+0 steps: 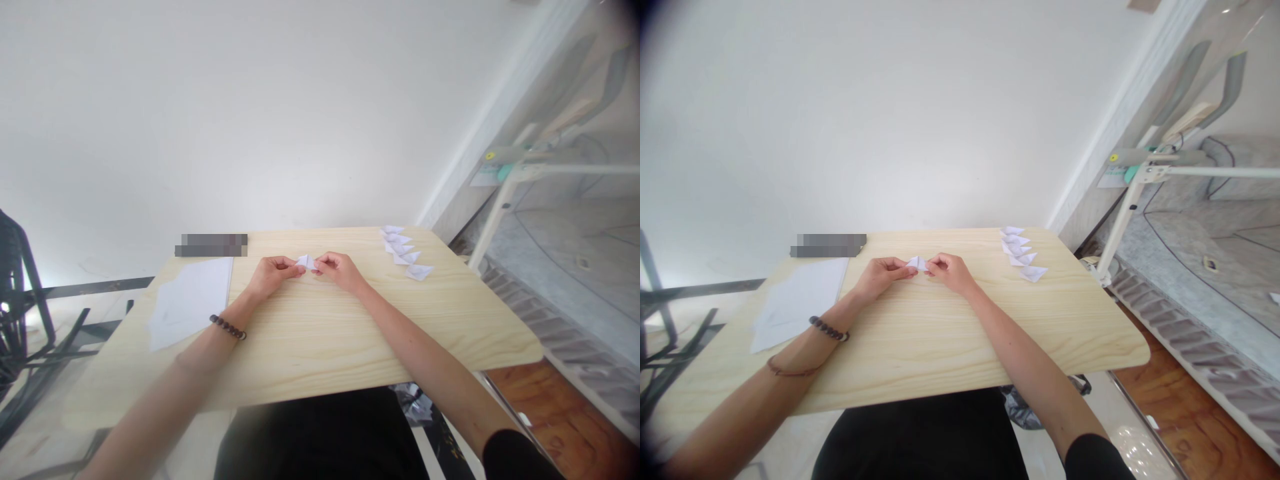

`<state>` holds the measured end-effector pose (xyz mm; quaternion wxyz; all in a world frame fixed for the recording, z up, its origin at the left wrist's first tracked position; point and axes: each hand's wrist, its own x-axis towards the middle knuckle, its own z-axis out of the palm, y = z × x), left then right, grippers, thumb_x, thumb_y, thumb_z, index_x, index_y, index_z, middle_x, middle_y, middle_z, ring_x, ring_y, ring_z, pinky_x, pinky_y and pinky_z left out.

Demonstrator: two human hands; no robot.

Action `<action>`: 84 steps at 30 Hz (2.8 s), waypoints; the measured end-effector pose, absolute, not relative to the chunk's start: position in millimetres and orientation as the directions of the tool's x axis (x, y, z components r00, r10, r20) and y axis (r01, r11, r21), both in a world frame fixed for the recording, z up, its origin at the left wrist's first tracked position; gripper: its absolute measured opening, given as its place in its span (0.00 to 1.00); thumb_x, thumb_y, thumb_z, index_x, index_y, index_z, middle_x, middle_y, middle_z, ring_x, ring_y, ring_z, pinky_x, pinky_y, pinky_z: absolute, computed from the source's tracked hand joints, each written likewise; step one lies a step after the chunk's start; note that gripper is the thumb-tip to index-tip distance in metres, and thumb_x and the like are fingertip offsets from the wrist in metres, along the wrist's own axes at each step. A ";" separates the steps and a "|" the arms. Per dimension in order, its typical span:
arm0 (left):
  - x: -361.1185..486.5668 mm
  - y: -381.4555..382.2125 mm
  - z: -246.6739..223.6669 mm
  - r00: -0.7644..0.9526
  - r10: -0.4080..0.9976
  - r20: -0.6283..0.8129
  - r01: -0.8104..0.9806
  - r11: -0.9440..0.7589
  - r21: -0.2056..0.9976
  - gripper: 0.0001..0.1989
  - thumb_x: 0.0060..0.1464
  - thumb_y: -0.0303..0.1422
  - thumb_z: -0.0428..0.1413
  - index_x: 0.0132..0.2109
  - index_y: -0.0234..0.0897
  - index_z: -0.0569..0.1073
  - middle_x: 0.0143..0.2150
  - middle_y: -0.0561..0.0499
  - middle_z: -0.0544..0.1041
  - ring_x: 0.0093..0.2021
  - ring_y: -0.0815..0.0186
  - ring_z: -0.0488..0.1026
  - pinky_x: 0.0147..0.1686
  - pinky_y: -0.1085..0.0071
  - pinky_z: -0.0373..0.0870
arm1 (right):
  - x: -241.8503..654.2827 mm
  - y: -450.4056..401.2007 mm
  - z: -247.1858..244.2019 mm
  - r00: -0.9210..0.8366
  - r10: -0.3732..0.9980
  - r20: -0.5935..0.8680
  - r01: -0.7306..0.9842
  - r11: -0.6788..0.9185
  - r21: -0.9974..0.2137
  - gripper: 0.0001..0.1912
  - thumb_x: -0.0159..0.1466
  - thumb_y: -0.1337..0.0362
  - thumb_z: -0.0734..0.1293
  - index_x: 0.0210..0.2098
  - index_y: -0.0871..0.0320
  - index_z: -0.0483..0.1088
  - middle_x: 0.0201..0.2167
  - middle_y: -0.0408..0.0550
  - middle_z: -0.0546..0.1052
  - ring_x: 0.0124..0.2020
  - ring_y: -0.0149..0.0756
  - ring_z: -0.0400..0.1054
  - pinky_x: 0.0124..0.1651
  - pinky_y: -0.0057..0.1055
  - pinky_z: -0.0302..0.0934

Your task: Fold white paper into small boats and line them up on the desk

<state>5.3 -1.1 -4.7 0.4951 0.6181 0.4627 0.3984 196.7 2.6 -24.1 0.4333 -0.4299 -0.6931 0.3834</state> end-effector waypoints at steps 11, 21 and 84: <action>6.1 0.8 -9.7 0.303 0.952 0.036 0.146 -0.084 0.986 0.16 0.38 0.42 0.60 0.27 0.32 0.69 0.27 0.47 0.76 0.31 0.65 0.73 0.34 0.69 0.68 | 192.3 0.8 -26.6 -0.251 0.903 0.349 0.345 0.421 -0.839 0.10 0.55 0.60 0.61 0.27 0.60 0.67 0.28 0.45 0.74 0.28 0.29 0.68 0.34 0.27 0.62; 10.8 0.4 -9.5 0.337 0.940 0.045 0.004 -0.050 0.999 0.17 0.39 0.40 0.60 0.30 0.31 0.67 0.30 0.46 0.76 0.31 0.64 0.74 0.37 0.64 0.71 | 187.6 2.3 -30.0 -0.185 0.933 0.309 0.209 0.345 -0.915 0.09 0.53 0.59 0.63 0.25 0.60 0.65 0.25 0.45 0.74 0.28 0.32 0.70 0.32 0.28 0.63; 1.1 3.6 -5.8 0.499 0.866 0.016 0.171 -0.117 0.978 0.14 0.41 0.38 0.59 0.32 0.31 0.73 0.29 0.48 0.75 0.31 0.67 0.71 0.33 0.72 0.66 | 190.3 -5.1 -20.7 -0.377 0.903 0.207 0.280 0.324 -0.904 0.16 0.56 0.53 0.60 0.26 0.61 0.65 0.21 0.44 0.72 0.17 0.23 0.63 0.22 0.21 0.57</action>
